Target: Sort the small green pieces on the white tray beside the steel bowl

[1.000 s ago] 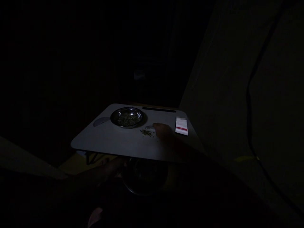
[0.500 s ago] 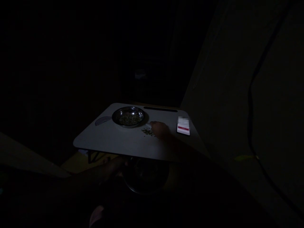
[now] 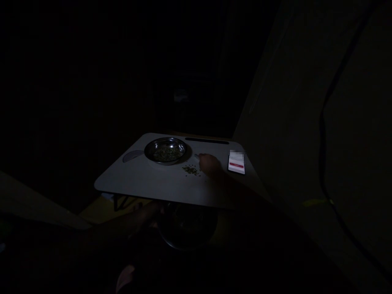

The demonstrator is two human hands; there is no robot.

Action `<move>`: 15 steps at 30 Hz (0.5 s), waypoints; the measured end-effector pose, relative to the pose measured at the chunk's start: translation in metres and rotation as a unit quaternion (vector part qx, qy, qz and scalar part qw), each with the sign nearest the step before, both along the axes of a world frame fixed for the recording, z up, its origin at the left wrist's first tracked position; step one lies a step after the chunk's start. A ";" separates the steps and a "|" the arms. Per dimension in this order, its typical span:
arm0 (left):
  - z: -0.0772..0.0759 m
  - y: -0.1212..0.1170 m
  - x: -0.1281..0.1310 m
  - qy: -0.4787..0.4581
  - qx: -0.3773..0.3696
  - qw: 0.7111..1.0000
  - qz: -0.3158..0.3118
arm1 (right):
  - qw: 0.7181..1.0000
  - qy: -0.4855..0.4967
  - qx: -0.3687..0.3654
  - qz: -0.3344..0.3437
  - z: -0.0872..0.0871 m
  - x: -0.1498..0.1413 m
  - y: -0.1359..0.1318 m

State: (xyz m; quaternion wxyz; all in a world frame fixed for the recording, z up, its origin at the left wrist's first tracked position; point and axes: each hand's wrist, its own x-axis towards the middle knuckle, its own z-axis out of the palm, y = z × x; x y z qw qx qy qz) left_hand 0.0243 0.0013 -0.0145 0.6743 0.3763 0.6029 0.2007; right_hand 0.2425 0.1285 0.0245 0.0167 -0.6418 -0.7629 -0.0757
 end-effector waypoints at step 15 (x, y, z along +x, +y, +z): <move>0.001 0.000 -0.001 -0.027 0.028 0.999 0.006 | 0.999 -0.010 0.015 0.033 0.000 0.024 -0.011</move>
